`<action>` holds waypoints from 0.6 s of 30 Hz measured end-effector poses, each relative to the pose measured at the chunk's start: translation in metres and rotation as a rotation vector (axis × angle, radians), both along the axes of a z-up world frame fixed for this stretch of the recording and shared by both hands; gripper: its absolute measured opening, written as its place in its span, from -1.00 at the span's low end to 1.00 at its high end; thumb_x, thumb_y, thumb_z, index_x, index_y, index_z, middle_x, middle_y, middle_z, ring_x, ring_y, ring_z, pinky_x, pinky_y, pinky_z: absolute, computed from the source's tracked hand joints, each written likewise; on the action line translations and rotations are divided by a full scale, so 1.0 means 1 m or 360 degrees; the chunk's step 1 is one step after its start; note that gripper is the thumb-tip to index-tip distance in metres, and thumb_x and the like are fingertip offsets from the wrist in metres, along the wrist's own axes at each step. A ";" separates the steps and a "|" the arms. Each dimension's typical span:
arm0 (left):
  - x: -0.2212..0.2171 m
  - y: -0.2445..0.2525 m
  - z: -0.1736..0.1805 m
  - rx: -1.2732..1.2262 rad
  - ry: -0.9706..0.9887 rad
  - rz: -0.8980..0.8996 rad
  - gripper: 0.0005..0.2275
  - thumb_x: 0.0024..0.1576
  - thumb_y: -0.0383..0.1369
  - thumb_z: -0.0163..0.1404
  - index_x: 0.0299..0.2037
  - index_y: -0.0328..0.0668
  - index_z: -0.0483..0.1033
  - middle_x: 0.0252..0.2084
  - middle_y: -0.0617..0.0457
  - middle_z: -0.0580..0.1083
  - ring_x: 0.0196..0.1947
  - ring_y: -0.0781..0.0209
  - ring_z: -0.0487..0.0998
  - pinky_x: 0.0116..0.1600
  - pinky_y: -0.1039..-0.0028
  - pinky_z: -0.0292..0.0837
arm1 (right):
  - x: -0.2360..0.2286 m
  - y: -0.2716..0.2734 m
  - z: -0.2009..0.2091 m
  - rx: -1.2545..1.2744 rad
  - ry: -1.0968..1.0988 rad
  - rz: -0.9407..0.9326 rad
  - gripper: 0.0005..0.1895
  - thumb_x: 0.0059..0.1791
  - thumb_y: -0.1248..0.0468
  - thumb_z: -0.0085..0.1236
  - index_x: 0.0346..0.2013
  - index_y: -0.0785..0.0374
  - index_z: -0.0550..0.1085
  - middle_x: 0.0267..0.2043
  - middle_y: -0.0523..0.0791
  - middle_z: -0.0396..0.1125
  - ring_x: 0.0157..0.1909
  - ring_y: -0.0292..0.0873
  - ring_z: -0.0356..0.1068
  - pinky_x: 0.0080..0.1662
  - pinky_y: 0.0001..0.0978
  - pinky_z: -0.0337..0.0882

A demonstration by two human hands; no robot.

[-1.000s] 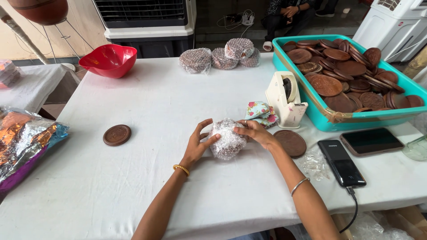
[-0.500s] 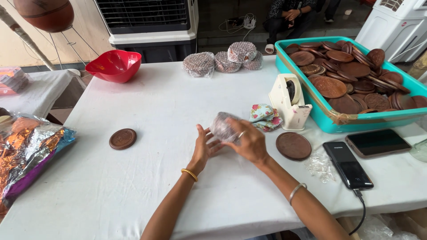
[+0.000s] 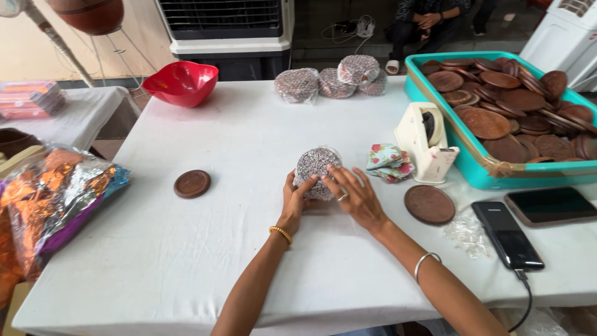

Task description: Clean and wipe a brown clay or ceramic vessel with a cloth.

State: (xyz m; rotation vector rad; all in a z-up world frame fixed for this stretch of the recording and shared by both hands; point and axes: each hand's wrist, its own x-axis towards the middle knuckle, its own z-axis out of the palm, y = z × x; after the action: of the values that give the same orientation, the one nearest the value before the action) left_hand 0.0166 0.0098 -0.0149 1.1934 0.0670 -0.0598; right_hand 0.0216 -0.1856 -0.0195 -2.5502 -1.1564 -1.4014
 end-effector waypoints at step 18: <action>0.008 -0.012 -0.028 0.0347 -0.0323 -0.0104 -0.21 0.23 0.09 -0.22 0.46 -0.21 -0.38 0.20 -0.26 0.39 -0.07 -0.04 0.67 -0.09 0.29 0.70 | 0.060 -0.027 0.041 -0.0334 -0.0313 -0.0102 -0.44 -0.10 0.28 0.24 0.22 0.24 0.45 0.28 -0.09 0.36 -0.06 -0.21 0.48 -0.27 -0.42 0.51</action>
State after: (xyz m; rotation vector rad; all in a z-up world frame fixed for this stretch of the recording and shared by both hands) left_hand 0.0245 -0.0026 -0.0432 1.4136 -0.1473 0.0121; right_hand 0.0814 -0.2123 0.0218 -2.6571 -1.3267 -1.6621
